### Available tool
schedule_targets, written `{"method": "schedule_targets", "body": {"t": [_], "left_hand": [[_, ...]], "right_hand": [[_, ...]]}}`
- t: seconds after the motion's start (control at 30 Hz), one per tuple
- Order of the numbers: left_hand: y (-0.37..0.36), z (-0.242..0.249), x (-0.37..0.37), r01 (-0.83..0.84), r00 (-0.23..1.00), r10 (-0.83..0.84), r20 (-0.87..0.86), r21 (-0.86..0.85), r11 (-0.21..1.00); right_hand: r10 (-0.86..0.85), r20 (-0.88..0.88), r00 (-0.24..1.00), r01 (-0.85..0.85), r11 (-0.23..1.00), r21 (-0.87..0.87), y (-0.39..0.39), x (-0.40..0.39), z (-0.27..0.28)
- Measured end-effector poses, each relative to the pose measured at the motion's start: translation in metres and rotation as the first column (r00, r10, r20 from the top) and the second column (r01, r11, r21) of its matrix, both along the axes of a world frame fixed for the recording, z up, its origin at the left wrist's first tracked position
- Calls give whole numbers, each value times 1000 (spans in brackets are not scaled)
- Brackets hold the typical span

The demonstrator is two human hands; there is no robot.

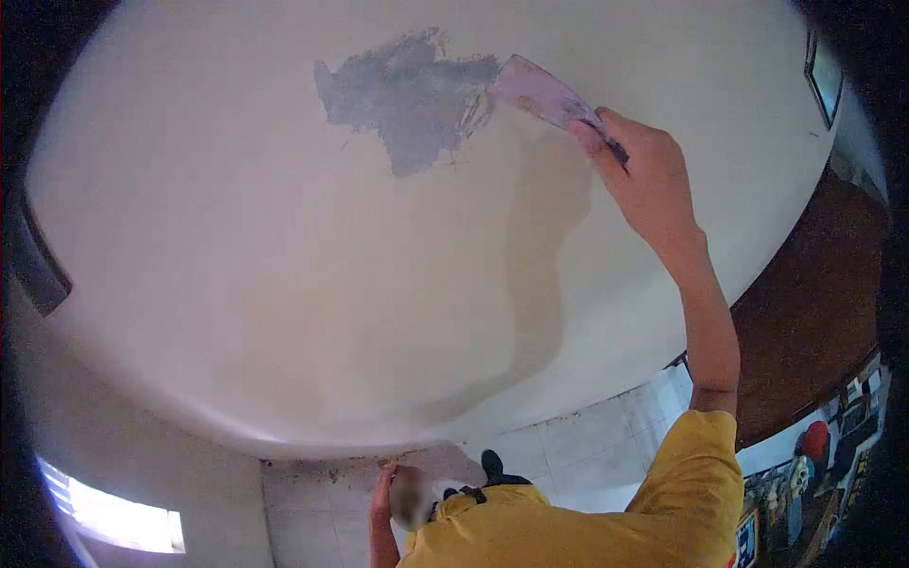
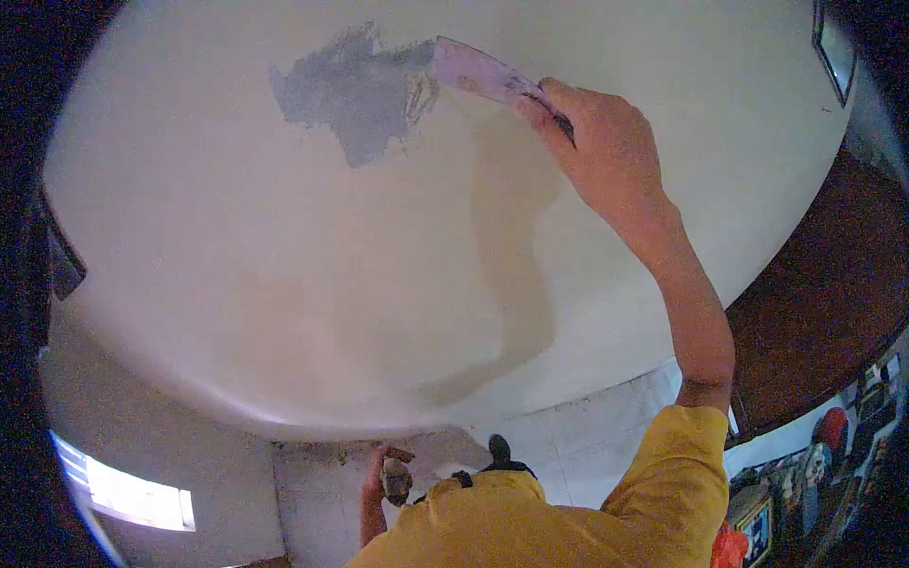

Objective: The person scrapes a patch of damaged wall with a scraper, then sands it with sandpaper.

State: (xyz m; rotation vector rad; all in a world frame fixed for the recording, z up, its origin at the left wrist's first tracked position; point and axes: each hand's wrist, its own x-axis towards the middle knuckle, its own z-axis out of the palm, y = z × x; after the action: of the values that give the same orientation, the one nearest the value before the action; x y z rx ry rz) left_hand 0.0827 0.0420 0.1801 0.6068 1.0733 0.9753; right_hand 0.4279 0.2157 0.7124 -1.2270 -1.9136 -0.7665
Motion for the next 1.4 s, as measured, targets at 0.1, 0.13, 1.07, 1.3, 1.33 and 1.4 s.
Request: {"method": "schedule_targets", "body": {"t": [0.1, 0.13, 1.07, 1.3, 1.33, 1.4], "left_hand": [[1, 16, 2, 36, 998, -31, -57, 85, 996], [0, 25, 3, 32, 997, -25, -68, 98, 995], [0, 19, 9, -46, 999, 47, 5, -26, 999], [0, 20, 6, 27, 999, -26, 27, -26, 999], [-1, 15, 4, 28, 999, -26, 27, -48, 998], [4, 9, 7, 21, 1000, -19, 25, -64, 998]], "right_hand": [[157, -115, 981, -170, 979, -113, 5, 3, -5], [196, -211, 958, -237, 953, -190, 3, 0, -5], [-21, 295, 955, -41, 978, 204, 32, -23, 24], [-5, 220, 975, -45, 975, 219, 34, -17, 7], [2, 205, 979, -47, 975, 217, 32, -17, 8], [16, 172, 985, -53, 976, 213, 33, -14, 12]]}}
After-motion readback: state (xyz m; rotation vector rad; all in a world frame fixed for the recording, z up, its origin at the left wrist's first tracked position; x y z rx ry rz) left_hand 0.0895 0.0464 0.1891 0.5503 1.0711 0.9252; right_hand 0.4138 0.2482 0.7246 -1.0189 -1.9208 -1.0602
